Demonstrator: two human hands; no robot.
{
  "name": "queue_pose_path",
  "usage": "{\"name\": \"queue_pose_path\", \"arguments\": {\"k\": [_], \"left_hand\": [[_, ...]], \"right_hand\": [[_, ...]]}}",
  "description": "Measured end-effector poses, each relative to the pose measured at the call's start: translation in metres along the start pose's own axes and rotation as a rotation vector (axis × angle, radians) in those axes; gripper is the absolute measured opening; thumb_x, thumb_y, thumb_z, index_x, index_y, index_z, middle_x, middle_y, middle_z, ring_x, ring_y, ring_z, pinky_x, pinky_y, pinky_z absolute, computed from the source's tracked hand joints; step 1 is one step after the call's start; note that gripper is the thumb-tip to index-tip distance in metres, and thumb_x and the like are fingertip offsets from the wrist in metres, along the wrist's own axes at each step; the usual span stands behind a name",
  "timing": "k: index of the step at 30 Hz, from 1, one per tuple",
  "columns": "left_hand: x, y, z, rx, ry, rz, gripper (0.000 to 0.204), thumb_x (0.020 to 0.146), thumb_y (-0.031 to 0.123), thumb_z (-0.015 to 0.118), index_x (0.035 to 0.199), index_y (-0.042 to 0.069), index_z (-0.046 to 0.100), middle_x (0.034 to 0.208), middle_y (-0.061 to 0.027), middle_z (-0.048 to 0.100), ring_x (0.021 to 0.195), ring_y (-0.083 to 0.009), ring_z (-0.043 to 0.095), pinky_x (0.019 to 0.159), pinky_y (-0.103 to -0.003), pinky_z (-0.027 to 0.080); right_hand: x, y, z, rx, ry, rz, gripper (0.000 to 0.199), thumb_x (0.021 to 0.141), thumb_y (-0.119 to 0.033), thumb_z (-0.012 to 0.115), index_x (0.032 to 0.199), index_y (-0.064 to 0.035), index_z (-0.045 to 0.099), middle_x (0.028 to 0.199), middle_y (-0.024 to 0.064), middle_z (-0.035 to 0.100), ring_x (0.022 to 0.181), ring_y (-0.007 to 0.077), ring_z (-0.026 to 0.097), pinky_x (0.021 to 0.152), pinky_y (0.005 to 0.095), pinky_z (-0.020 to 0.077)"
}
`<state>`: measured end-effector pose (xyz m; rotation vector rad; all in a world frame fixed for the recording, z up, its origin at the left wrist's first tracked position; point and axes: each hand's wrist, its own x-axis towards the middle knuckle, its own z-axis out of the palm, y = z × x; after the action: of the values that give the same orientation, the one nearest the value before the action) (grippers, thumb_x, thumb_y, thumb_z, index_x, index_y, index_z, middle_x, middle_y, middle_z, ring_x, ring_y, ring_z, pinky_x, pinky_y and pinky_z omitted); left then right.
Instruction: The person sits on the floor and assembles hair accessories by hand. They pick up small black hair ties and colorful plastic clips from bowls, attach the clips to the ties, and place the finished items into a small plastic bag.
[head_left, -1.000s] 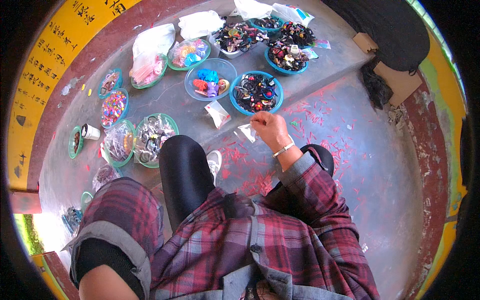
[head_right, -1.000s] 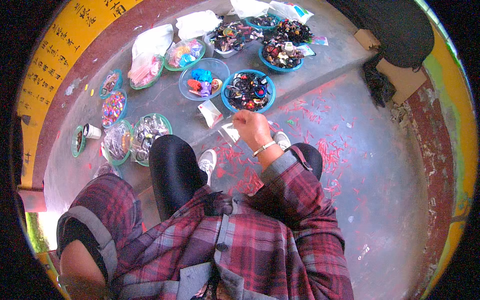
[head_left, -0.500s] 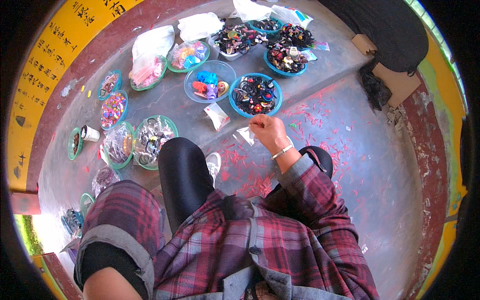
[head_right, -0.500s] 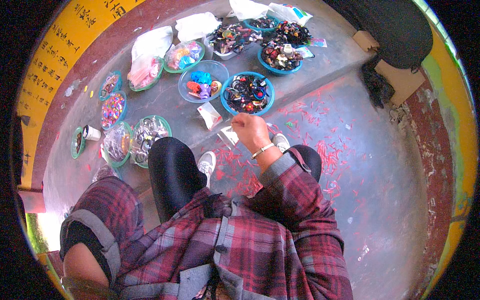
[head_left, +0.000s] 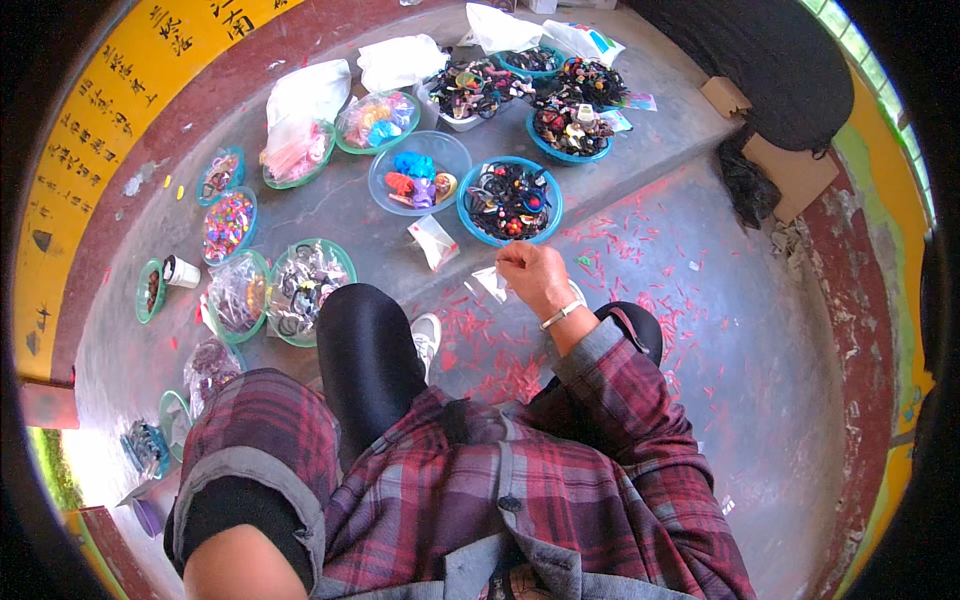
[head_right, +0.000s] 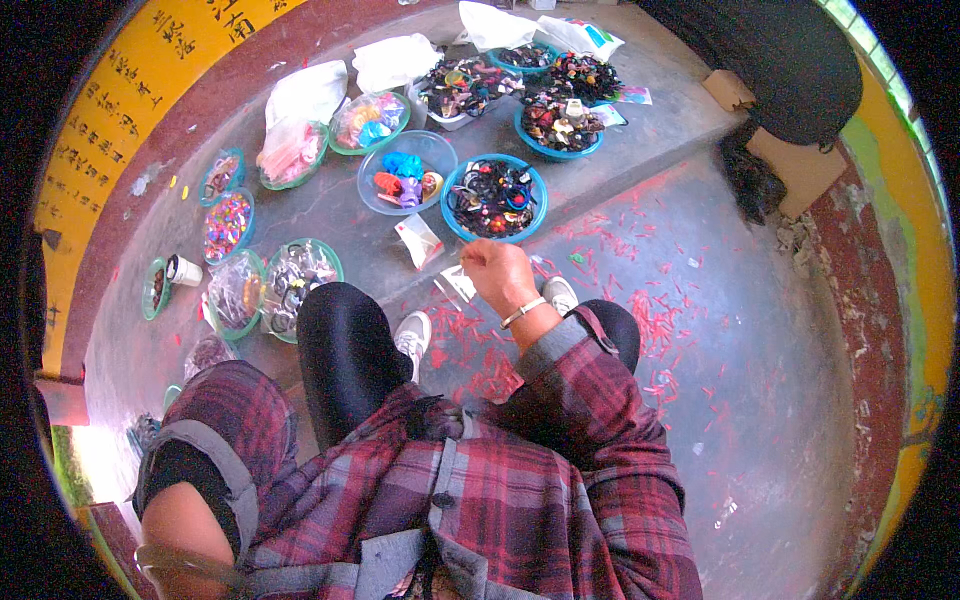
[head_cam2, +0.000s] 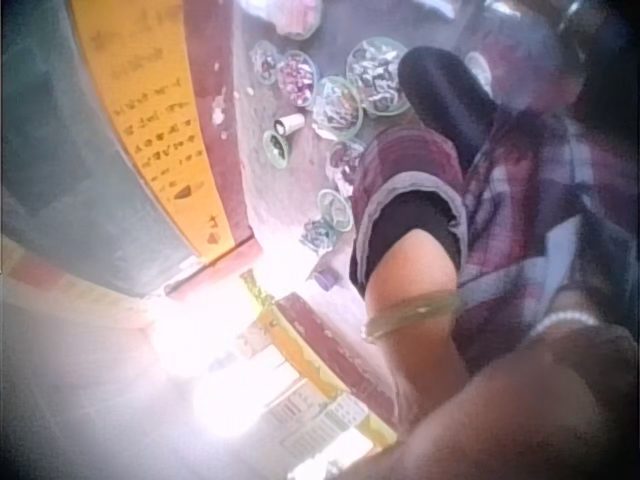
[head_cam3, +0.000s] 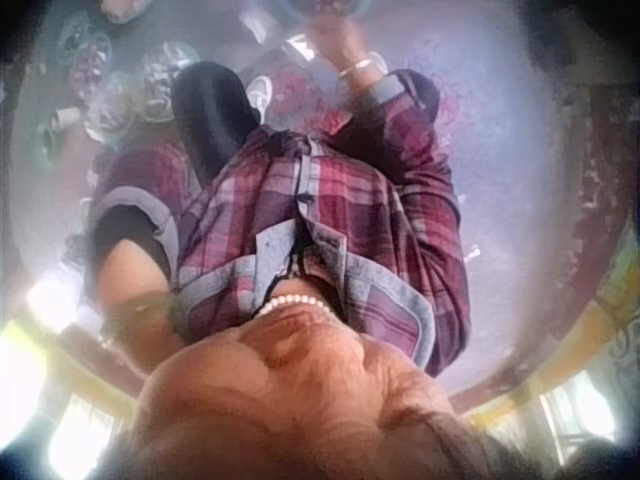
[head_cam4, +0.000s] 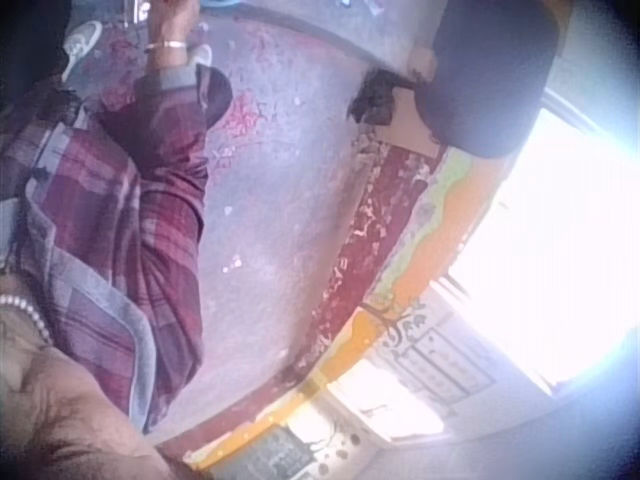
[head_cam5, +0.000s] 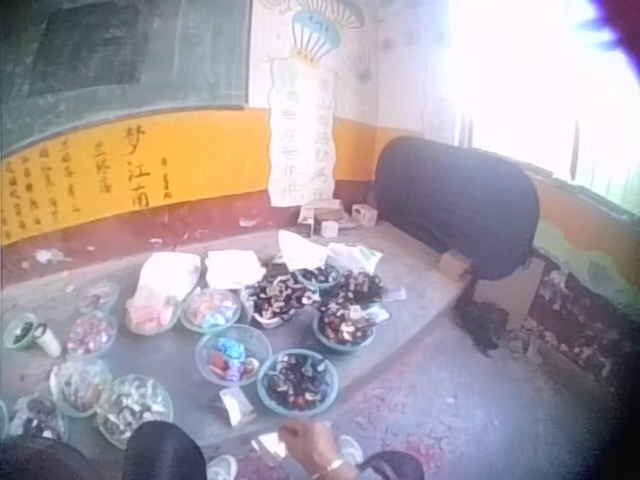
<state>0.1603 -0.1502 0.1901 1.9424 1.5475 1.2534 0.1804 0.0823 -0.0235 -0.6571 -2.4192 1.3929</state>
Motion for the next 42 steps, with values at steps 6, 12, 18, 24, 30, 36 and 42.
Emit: {"name": "queue_pose_path", "arguments": {"k": [6, 12, 18, 24, 30, 36, 42], "left_hand": [[0.000, -0.001, 0.001, -0.001, 0.007, -0.004, 0.017, 0.085, 0.018, 0.049, 0.081, 0.003, 0.057, 0.076, -0.0073, 0.057, 0.068, -0.0173, 0.054, 0.058, -0.028, 0.042], [-0.001, -0.002, 0.002, -0.008, 0.013, 0.005, 0.017, 0.085, 0.018, 0.050, 0.081, 0.003, 0.057, 0.076, -0.0074, 0.057, 0.068, -0.0176, 0.054, 0.058, -0.028, 0.042], [-0.003, -0.002, 0.003, -0.011, 0.016, 0.001, 0.017, 0.084, 0.018, 0.050, 0.081, 0.003, 0.057, 0.077, -0.0076, 0.057, 0.068, -0.0178, 0.054, 0.058, -0.028, 0.042], [-0.003, -0.003, 0.005, -0.024, 0.017, 0.001, 0.017, 0.084, 0.018, 0.051, 0.081, 0.003, 0.057, 0.077, -0.0077, 0.057, 0.068, -0.0181, 0.054, 0.057, -0.028, 0.042], [-0.005, -0.004, 0.005, -0.028, 0.018, -0.006, 0.016, 0.084, 0.018, 0.051, 0.080, 0.003, 0.057, 0.077, -0.0078, 0.057, 0.068, -0.0183, 0.054, 0.057, -0.028, 0.042], [-0.001, -0.007, 0.006, -0.043, 0.017, -0.008, 0.016, 0.083, 0.018, 0.051, 0.080, 0.003, 0.057, 0.077, -0.0080, 0.057, 0.068, -0.0186, 0.055, 0.057, -0.028, 0.042], [-0.002, -0.010, 0.007, -0.073, 0.004, 0.004, 0.016, 0.083, 0.018, 0.052, 0.080, 0.003, 0.057, 0.077, -0.0081, 0.057, 0.068, -0.0188, 0.055, 0.056, -0.029, 0.042]], "right_hand": [[0.000, -0.004, 0.000, -0.038, -0.007, -0.021, 0.012, 0.070, -0.015, 0.060, 0.079, -0.0081, 0.064, 0.071, 0.0110, 0.063, 0.066, 0.0263, 0.063, 0.058, 0.0338, 0.0475], [0.001, -0.002, -0.001, -0.045, 0.009, -0.023, 0.011, 0.070, -0.014, 0.060, 0.077, -0.0073, 0.063, 0.070, 0.0107, 0.063, 0.065, 0.0263, 0.062, 0.058, 0.0342, 0.0476], [-0.001, -0.004, 0.002, -0.030, 0.002, -0.025, 0.011, 0.070, -0.014, 0.060, 0.078, -0.0066, 0.063, 0.070, 0.0111, 0.063, 0.066, 0.0263, 0.063, 0.059, 0.0341, 0.0476], [0.001, 0.004, 0.003, -0.010, 0.007, -0.031, 0.012, 0.070, -0.015, 0.060, 0.079, -0.0071, 0.063, 0.071, 0.0117, 0.063, 0.066, 0.0268, 0.062, 0.059, 0.0340, 0.0475], [-0.001, -0.001, 0.003, -0.023, -0.006, -0.038, 0.012, 0.071, -0.015, 0.059, 0.079, -0.0081, 0.064, 0.070, 0.0125, 0.062, 0.066, 0.0272, 0.062, 0.059, 0.0343, 0.0475], [-0.001, 0.001, 0.004, -0.013, 0.006, -0.058, 0.011, 0.070, -0.015, 0.060, 0.078, -0.0080, 0.064, 0.071, 0.0135, 0.062, 0.066, 0.0288, 0.062, 0.058, 0.0353, 0.0471], [-0.003, -0.003, -0.001, 0.051, -0.012, -0.041, 0.011, 0.073, -0.014, 0.061, 0.079, -0.0046, 0.063, 0.067, 0.0111, 0.062, 0.058, 0.0225, 0.061, 0.055, 0.0326, 0.0475]]}}
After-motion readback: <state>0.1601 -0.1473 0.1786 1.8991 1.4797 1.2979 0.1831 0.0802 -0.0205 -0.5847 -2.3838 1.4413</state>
